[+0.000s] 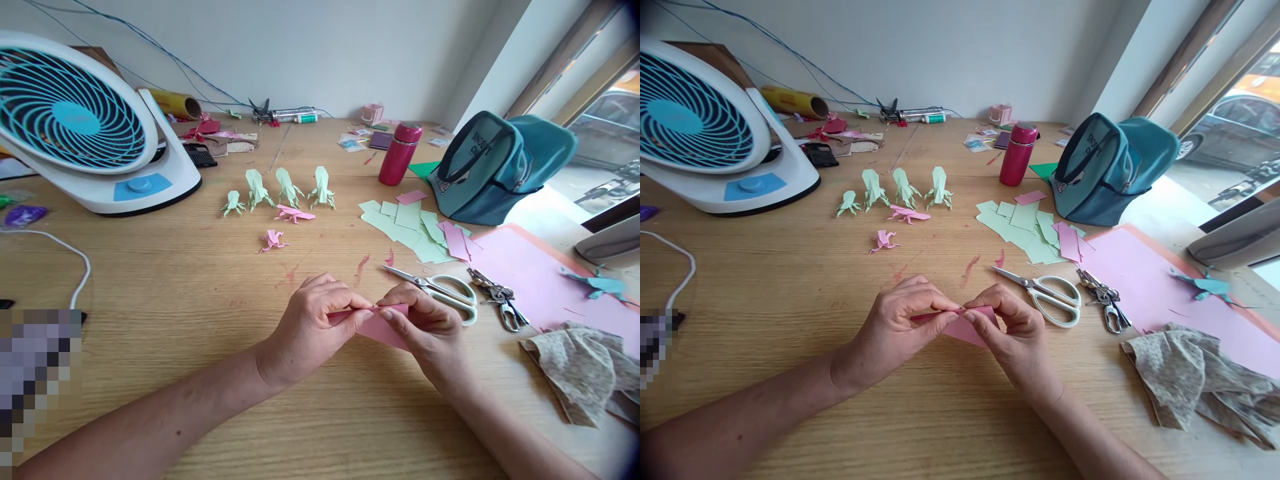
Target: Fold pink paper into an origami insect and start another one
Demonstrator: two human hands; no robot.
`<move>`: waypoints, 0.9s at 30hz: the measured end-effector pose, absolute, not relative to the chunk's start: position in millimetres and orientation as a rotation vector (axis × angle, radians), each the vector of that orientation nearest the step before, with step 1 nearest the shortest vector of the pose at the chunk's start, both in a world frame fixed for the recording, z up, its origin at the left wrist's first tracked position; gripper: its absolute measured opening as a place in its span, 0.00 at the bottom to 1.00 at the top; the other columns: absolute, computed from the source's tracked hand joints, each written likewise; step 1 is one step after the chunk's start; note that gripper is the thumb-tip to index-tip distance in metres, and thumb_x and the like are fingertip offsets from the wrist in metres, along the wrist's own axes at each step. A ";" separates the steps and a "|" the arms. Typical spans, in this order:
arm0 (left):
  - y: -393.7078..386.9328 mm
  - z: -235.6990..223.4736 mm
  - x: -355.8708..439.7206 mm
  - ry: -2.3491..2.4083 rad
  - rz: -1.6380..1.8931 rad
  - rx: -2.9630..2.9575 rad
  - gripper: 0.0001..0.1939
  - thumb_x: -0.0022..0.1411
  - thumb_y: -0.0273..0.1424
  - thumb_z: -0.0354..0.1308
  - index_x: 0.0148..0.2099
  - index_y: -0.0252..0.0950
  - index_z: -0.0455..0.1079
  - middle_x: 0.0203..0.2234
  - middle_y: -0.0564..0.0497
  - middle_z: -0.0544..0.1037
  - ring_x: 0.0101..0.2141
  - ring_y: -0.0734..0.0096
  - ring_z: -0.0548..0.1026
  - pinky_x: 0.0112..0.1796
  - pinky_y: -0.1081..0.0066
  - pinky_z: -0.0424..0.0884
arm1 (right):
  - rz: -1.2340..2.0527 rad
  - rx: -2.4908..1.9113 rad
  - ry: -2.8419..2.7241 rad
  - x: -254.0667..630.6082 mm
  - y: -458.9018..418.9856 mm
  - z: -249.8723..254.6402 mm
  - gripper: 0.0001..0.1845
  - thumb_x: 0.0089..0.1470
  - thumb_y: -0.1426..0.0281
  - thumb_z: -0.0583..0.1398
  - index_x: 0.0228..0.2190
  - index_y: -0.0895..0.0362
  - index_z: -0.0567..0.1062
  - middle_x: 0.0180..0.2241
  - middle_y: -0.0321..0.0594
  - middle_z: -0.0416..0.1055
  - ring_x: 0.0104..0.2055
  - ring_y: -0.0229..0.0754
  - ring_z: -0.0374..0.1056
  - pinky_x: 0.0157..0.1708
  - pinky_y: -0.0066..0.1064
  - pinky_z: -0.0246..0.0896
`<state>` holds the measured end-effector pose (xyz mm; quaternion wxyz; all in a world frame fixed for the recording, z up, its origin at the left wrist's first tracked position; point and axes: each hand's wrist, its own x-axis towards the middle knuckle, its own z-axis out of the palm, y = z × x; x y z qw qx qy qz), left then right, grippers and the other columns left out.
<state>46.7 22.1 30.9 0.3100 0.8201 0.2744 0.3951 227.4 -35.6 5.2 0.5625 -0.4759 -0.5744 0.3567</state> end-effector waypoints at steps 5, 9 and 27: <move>21.2 32.3 47.2 0.706 1.050 2.179 0.05 0.61 0.23 0.61 0.33 0.36 0.77 0.23 0.55 0.78 0.28 0.73 0.70 0.36 0.70 0.66 | 0.817 -1.129 -1.387 226.5 -36.7 6.3 0.04 0.59 0.70 0.63 0.30 0.52 0.76 0.28 0.34 0.69 0.32 0.39 0.63 0.33 0.32 0.57; 19.8 33.7 47.1 0.707 1.025 2.215 0.05 0.61 0.23 0.61 0.33 0.35 0.76 0.24 0.54 0.78 0.28 0.73 0.69 0.37 0.69 0.65 | 0.785 -1.139 -1.413 225.4 -38.7 6.7 0.07 0.59 0.70 0.62 0.28 0.53 0.74 0.26 0.33 0.67 0.30 0.38 0.61 0.33 0.33 0.56; 16.3 36.5 44.3 0.710 0.933 2.536 0.07 0.62 0.24 0.55 0.30 0.36 0.69 0.25 0.55 0.75 0.31 0.71 0.68 0.39 0.66 0.60 | 0.732 -1.163 -1.540 221.4 -43.1 9.3 0.07 0.61 0.71 0.59 0.30 0.54 0.71 0.27 0.35 0.66 0.31 0.39 0.62 0.32 0.33 0.56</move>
